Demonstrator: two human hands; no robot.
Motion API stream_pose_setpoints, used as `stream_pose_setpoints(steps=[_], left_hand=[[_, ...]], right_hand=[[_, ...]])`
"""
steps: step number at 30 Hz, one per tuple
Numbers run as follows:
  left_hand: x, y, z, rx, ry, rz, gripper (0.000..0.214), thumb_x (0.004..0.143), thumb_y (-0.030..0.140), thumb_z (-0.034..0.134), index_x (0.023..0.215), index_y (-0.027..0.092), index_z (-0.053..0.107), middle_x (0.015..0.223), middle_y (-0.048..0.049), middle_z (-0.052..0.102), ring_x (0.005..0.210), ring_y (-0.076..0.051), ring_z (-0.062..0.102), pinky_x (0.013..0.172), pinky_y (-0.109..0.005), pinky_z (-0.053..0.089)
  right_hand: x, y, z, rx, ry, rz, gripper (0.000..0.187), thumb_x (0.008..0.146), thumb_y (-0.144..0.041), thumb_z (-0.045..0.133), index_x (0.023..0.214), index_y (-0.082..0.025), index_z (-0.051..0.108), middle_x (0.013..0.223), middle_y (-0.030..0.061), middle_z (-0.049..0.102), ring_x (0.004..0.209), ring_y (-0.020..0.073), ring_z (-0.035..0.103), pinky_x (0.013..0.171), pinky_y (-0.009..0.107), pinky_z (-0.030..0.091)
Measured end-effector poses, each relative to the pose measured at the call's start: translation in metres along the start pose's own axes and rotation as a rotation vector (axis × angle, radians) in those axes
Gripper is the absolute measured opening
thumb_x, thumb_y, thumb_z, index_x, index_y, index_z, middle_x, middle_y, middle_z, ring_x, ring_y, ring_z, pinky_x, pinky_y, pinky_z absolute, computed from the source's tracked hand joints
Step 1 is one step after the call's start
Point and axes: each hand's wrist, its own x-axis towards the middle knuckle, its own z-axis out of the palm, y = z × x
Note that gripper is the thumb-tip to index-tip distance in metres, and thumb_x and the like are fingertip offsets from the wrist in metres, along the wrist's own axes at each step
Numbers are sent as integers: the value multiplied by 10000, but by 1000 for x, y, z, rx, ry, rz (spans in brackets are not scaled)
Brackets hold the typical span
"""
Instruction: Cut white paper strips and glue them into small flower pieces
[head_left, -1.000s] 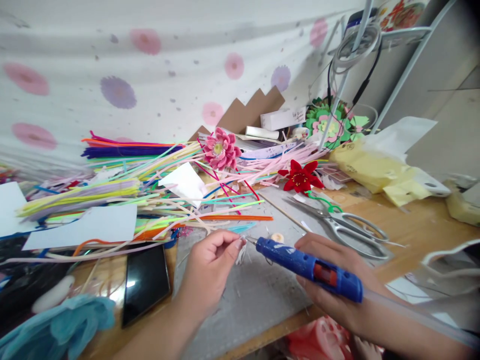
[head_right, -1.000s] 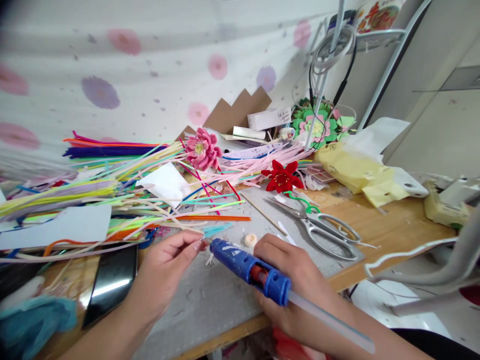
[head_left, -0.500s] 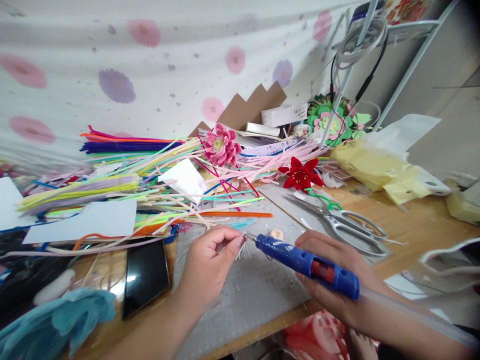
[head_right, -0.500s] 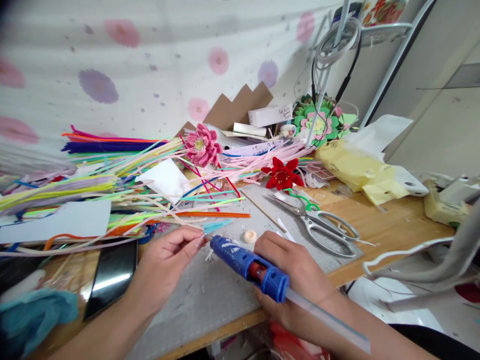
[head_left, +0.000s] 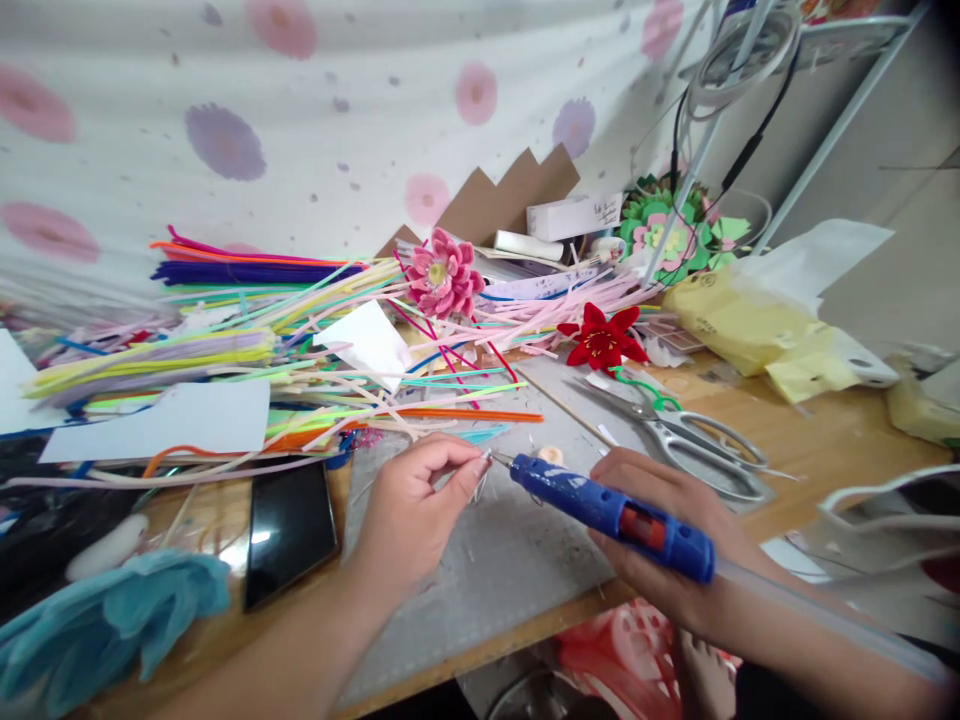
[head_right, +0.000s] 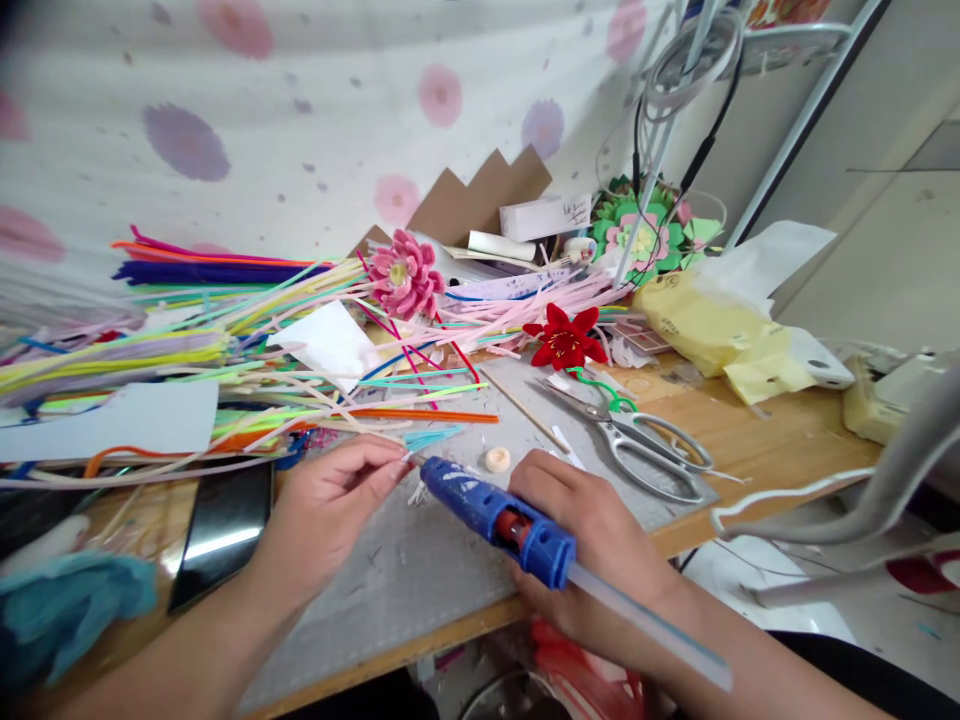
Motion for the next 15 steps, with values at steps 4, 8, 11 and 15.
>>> stream_pose_setpoints(steps=[4, 8, 11, 15], left_hand=[[1, -1, 0, 5, 7, 12, 113, 798, 242, 620, 731, 202, 703, 769, -24, 697, 754, -181, 624, 706, -271, 461], [2, -2, 0, 17, -2, -19, 119, 798, 264, 627, 727, 199, 697, 744, -19, 688, 731, -178, 614, 687, -266, 454], [1, -3, -1, -1, -16, -90, 161, 790, 328, 638, 709, 203, 698, 762, -27, 698, 761, -196, 612, 658, -264, 445], [2, -9, -2, -94, -50, -191, 239, 761, 427, 658, 684, 206, 704, 736, -21, 703, 738, -200, 609, 614, -254, 436]], right_hand=[[-1, -3, -2, -31, -22, 6, 139, 738, -90, 524, 798, -216, 519, 782, 26, 546, 679, 167, 529, 613, 297, 457], [-3, 2, -4, -50, 1, -26, 152, 744, -101, 535, 837, -222, 541, 814, 34, 576, 698, 170, 554, 638, 300, 477], [-3, 18, -8, -73, 86, -19, 158, 742, -138, 564, 872, -227, 576, 890, 46, 607, 759, 182, 584, 703, 322, 485], [4, 60, -29, 166, 365, 363, 114, 671, -227, 706, 724, -215, 606, 763, 5, 610, 706, 174, 588, 666, 294, 472]])
